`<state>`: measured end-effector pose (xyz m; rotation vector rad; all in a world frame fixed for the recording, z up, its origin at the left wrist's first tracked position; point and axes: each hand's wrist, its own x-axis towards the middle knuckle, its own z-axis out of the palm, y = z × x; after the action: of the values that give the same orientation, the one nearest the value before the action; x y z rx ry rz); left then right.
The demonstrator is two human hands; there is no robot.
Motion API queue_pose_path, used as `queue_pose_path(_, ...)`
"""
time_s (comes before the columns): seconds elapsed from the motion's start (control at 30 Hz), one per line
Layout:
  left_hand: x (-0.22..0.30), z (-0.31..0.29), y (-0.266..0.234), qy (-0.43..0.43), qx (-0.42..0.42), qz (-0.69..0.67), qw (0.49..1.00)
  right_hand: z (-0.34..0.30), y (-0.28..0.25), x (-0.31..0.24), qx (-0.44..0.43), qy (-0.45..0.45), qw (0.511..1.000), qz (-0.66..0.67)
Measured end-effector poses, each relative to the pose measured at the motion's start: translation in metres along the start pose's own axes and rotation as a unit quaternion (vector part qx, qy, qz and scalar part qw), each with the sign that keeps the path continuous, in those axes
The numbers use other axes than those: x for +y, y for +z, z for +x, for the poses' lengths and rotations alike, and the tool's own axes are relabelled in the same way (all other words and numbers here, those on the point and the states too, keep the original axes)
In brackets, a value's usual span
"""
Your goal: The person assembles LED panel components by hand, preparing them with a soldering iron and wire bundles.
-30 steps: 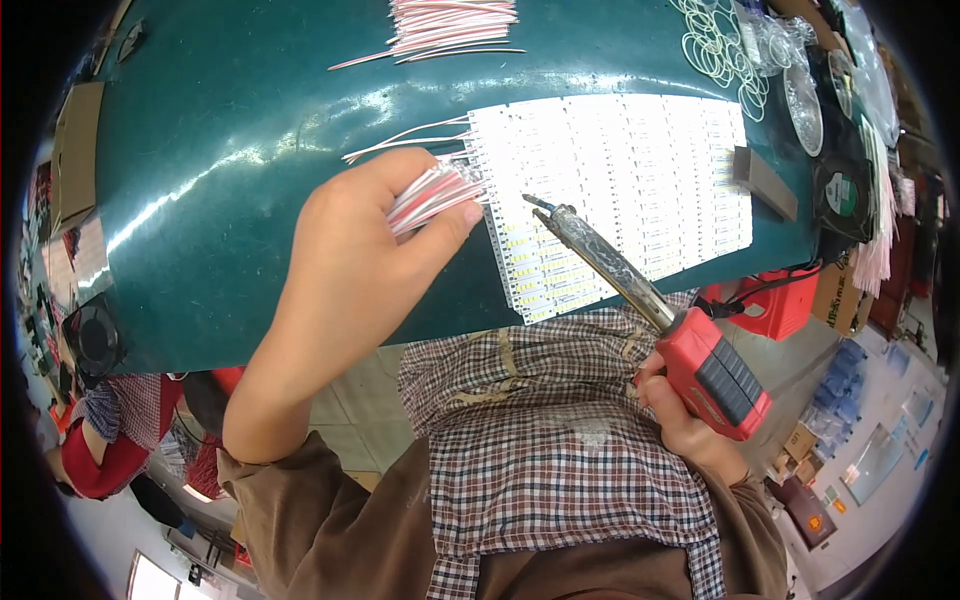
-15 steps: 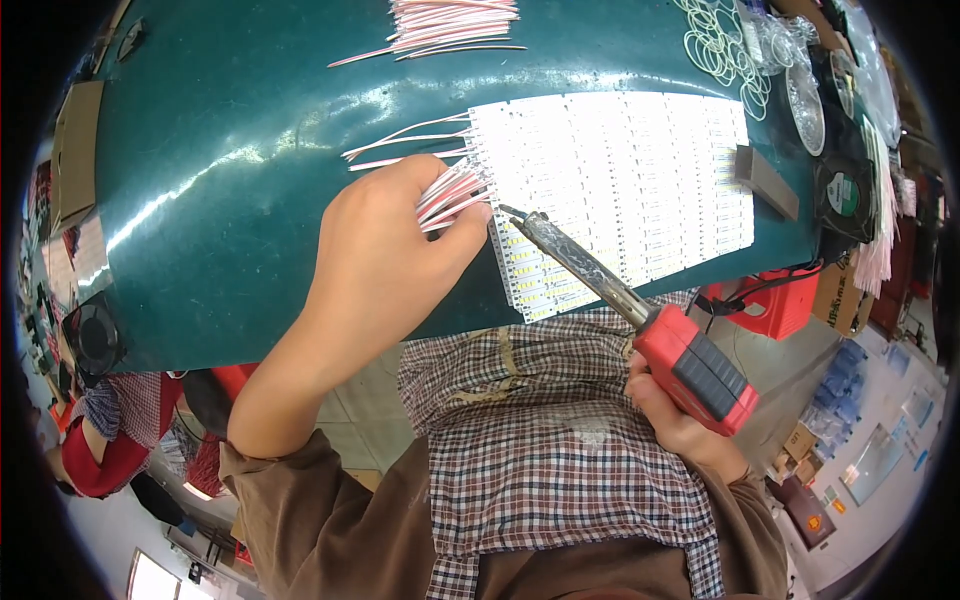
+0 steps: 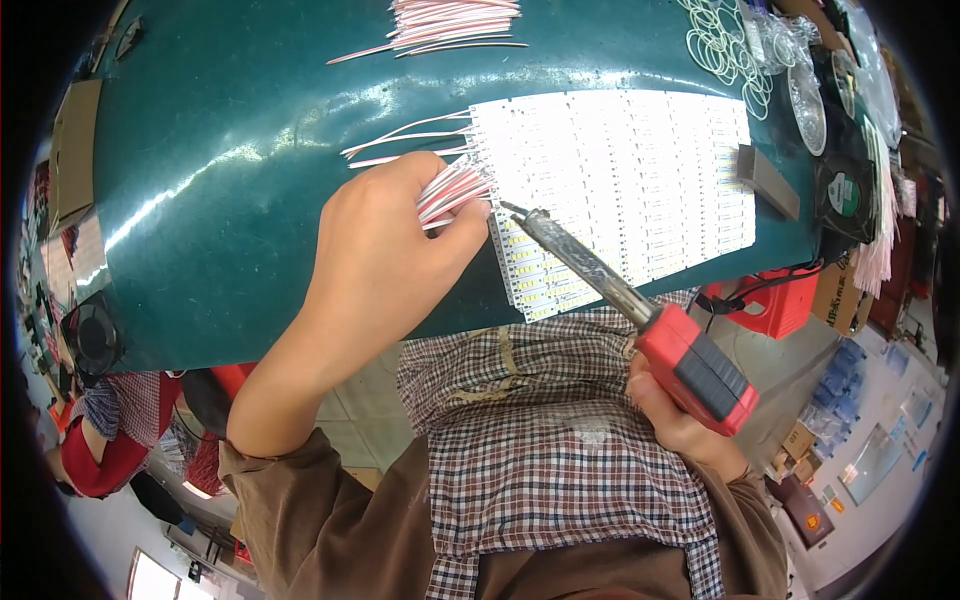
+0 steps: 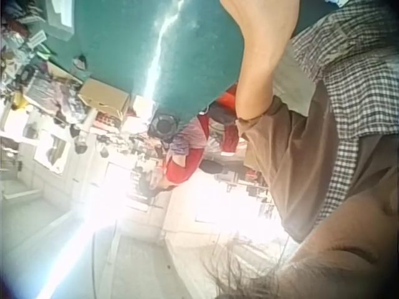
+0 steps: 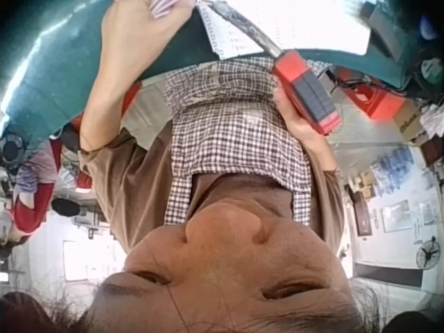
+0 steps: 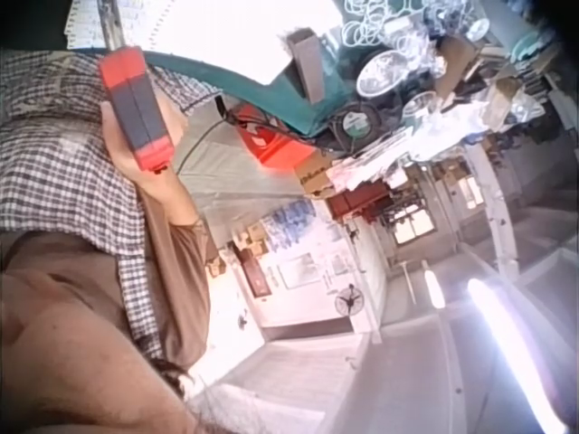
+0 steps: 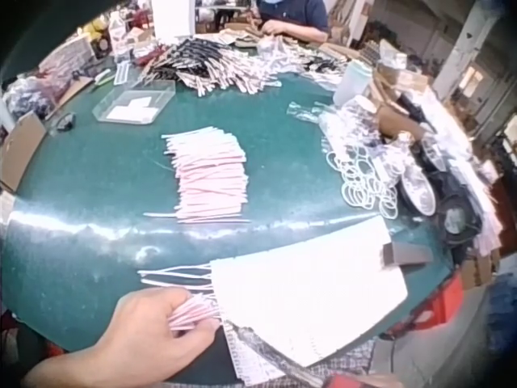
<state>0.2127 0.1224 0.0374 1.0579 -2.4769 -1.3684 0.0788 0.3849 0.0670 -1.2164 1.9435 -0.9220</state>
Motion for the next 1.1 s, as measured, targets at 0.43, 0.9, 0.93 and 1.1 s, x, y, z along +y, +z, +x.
queue_pose_path(0.43,-0.003,0.001,-0.003,0.003,-0.035,-0.01,0.999,-0.011,0.004,0.006,0.009,0.006,1.0,-0.006)
queue_pose_path(0.9,-0.001,-0.002,0.001,0.025,-0.001,-0.001,1.0,-0.022,0.003,0.007,0.018,0.073,0.996,0.039)
queue_pose_path(0.93,-0.001,-0.003,0.001,0.023,0.0,-0.004,1.0,-0.022,0.002,0.007,0.018,0.073,0.996,0.04)
queue_pose_path(1.1,-0.001,-0.002,-0.001,0.031,-0.007,0.005,0.999,-0.021,0.002,0.004,0.027,0.079,0.996,0.039)
